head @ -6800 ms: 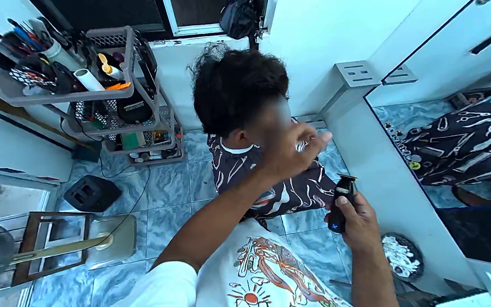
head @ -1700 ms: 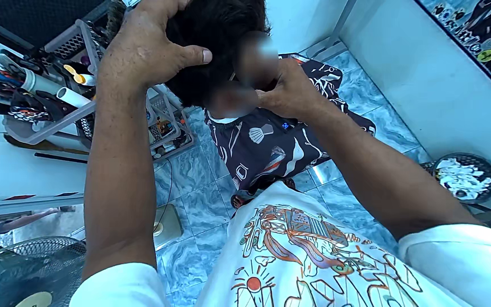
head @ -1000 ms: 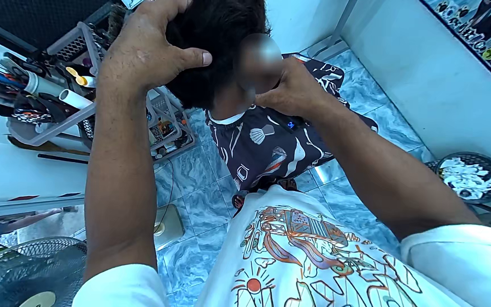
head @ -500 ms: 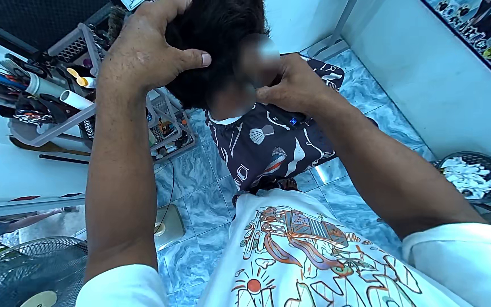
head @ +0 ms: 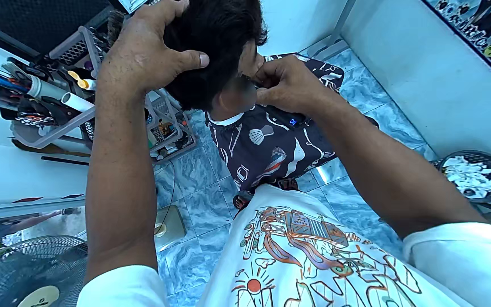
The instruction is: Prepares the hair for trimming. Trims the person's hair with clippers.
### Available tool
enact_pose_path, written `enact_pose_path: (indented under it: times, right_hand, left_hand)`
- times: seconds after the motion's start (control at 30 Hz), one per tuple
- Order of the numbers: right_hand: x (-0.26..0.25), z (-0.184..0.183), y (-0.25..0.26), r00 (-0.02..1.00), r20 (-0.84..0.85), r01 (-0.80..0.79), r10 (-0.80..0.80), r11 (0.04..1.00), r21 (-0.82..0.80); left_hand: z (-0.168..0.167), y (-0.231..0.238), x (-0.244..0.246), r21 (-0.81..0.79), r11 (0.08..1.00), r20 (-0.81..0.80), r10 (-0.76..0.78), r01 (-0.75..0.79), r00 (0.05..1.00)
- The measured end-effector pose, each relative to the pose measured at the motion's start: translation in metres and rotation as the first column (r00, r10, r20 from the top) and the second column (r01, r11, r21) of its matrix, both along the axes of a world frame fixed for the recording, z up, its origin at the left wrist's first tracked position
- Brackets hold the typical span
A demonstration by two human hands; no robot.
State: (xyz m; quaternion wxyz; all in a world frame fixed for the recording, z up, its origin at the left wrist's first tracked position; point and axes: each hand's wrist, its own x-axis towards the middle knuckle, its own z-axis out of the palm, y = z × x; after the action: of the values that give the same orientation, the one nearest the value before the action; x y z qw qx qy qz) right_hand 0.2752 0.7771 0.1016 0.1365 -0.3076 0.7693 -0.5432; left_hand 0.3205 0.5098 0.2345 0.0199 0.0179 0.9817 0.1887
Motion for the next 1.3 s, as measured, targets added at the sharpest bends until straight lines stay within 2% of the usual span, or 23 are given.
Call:
enact_pose_path:
  times: [0.1, 0.23, 0.37, 0.47, 0.6, 0.7, 0.8, 0.87, 0.93, 1.0, 1.03, 1.1, 1.17, 1.2, 1.23, 1.3]
  right_hand:
    - [-0.001, 0.000, -0.001, 0.997, 0.078, -0.008, 0.022, 0.985, -0.173]
    - [-0.002, 0.001, 0.002, 1.000, -0.005, 0.007, -0.007, 1.000, 0.025]
    - [-0.005, 0.000, 0.002, 0.997, 0.081, 0.017, -0.006, 0.990, -0.142]
    - [-0.004, 0.002, 0.004, 0.999, 0.046, 0.009, -0.008, 1.000, -0.011]
    - [-0.007, 0.004, 0.003, 0.995, 0.104, 0.020, -0.006, 0.991, -0.135]
    - [-0.006, 0.005, 0.004, 0.998, 0.053, 0.018, -0.017, 0.999, -0.029]
    - [-0.010, 0.006, 0.003, 0.996, 0.094, 0.010, 0.002, 0.992, -0.122]
    - [-0.007, 0.005, 0.005, 0.997, 0.059, -0.047, 0.056, 0.988, -0.146]
    - [0.010, -0.006, 0.020, 0.996, 0.025, -0.088, 0.090, 0.993, -0.073]
    - [0.043, -0.033, 0.057, 0.977, 0.204, -0.053, 0.059, 0.998, -0.031]
    - [0.063, -0.055, 0.080, 0.926, 0.376, -0.012, 0.032, 0.998, -0.056]
    - [0.094, -0.112, 0.125, 0.695, 0.719, 0.165, -0.009, 0.975, -0.147]
    - [0.117, -0.155, 0.153, 0.386, 0.922, 0.421, 0.015, 0.887, -0.191]
    - [0.124, -0.169, 0.161, 0.283, 0.959, 0.521, 0.027, 0.835, -0.178]
    - [0.128, -0.177, 0.166, 0.226, 0.973, 0.583, 0.038, 0.796, -0.166]
    - [0.123, -0.179, 0.175, 0.206, 0.977, 0.634, 0.051, 0.754, -0.173]
  left_hand:
    - [-0.001, 0.000, 0.000, 0.002, 1.000, -0.005, 0.002, -0.002, 1.000]
    - [0.000, -0.002, -0.001, -0.011, 1.000, 0.008, 0.008, -0.008, 1.000]
    - [-0.001, -0.002, -0.002, -0.002, 1.000, 0.002, 0.011, -0.011, 1.000]
    - [0.000, -0.001, -0.002, -0.021, 1.000, 0.012, 0.016, -0.015, 1.000]
    - [0.001, 0.000, -0.003, -0.008, 1.000, 0.018, 0.018, -0.018, 1.000]
    - [0.001, 0.000, -0.004, -0.007, 1.000, 0.028, 0.016, -0.016, 0.999]
    - [0.002, 0.000, -0.005, -0.004, 1.000, 0.024, 0.012, -0.012, 1.000]
    - [0.002, 0.000, -0.004, 0.005, 1.000, 0.017, 0.011, -0.011, 1.000]
    - [-0.004, -0.003, -0.002, 0.003, 1.000, -0.046, -0.014, 0.014, 0.999]
    - [-0.019, -0.006, 0.010, -0.003, 1.000, -0.231, -0.006, 0.005, 0.973]
    - [-0.035, -0.004, 0.026, 0.016, 0.999, -0.383, 0.038, -0.035, 0.923]
    - [-0.093, 0.026, 0.073, 0.094, 0.995, -0.676, 0.087, -0.031, 0.732]
    - [-0.173, 0.091, 0.106, 0.082, 0.981, -0.748, -0.056, 0.175, 0.661]
    - [-0.198, 0.122, 0.108, 0.053, 0.955, -0.746, -0.156, 0.291, 0.648]
    - [-0.206, 0.145, 0.098, 0.044, 0.928, -0.738, -0.220, 0.370, 0.638]
    - [-0.190, 0.170, 0.058, 0.109, 0.911, -0.776, -0.172, 0.397, 0.607]
